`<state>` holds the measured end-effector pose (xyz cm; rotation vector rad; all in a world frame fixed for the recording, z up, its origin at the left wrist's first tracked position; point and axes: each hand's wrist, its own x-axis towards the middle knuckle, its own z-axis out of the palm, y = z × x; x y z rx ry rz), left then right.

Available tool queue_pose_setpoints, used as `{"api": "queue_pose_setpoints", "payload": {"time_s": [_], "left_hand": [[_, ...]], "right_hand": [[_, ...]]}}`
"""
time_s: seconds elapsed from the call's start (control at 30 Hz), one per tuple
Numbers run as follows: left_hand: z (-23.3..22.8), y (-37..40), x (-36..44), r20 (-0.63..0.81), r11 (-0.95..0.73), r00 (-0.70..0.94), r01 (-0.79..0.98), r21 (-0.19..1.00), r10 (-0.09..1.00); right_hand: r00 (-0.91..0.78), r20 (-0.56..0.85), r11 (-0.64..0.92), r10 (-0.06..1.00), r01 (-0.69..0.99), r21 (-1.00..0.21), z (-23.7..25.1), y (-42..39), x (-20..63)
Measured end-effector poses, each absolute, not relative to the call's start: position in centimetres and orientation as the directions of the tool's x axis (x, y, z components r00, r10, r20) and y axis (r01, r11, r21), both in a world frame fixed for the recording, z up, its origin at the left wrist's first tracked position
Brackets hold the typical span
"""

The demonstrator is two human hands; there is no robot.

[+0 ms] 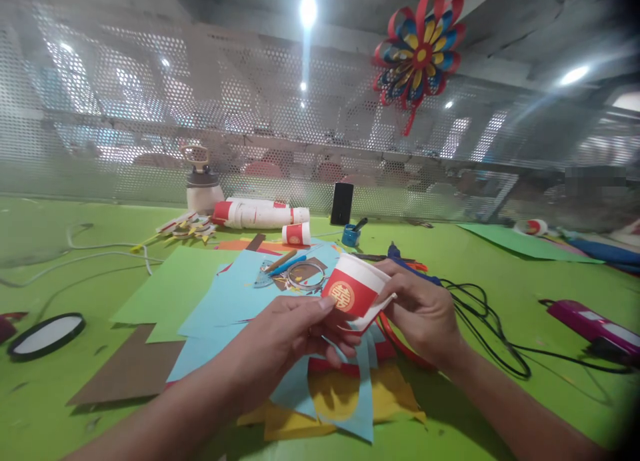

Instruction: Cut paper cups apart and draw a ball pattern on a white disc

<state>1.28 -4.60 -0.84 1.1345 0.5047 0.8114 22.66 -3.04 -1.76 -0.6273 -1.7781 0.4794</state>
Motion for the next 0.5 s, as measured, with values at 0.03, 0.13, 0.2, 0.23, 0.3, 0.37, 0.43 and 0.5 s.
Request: {"api": "queue_pose_setpoints", "payload": {"time_s": [0.03, 0.13, 0.2, 0.23, 0.3, 0.37, 0.43, 0.5], "left_hand": [[-0.89, -4.57, 1.27, 0.037, 0.211, 0.617, -0.323, 0.922, 0.786], [-1.05, -4.43, 1.32, 0.011, 0.262, 0.599, -0.367, 0.892, 0.801], [-1.13, -4.31, 1.44, -0.007, 0.27, 0.558, -0.39, 0.88, 0.83], [-1.15, -4.25, 1.51, -0.019, 0.267, 0.525, -0.401, 0.876, 0.851], [-1.08, -4.17, 1.61, -0.034, 0.245, 0.445, -0.426, 0.871, 0.895], [-0.91, -4.13, 1.62, -0.033, 0.213, 0.377, -0.448, 0.868, 0.926], [-0.71, -4.13, 1.55, -0.022, 0.188, 0.345, -0.453, 0.872, 0.938], [-0.56, -4.15, 1.44, -0.02, 0.175, 0.333, -0.442, 0.88, 0.943]], "right_hand": [[-0.224, 0.752, 0.784, 0.62, 0.173, -0.596, -1.77, -3.07, 22.65], [-0.23, 0.764, 0.798, 0.602, 0.172, -0.577, -1.83, -3.11, 22.53], [-0.245, 0.758, 0.797, 0.604, 0.186, -0.575, -1.94, -3.02, 22.41], [-0.257, 0.757, 0.799, 0.601, 0.207, -0.564, -2.01, -2.95, 22.35], [-0.292, 0.772, 0.823, 0.564, 0.269, -0.5, -2.15, -2.77, 22.24], [-0.335, 0.791, 0.847, 0.512, 0.347, -0.402, -2.29, -2.58, 22.13], [-0.373, 0.787, 0.848, 0.491, 0.413, -0.333, -2.4, -2.43, 22.05], [-0.387, 0.77, 0.833, 0.507, 0.449, -0.323, -2.49, -2.32, 22.04]]}}
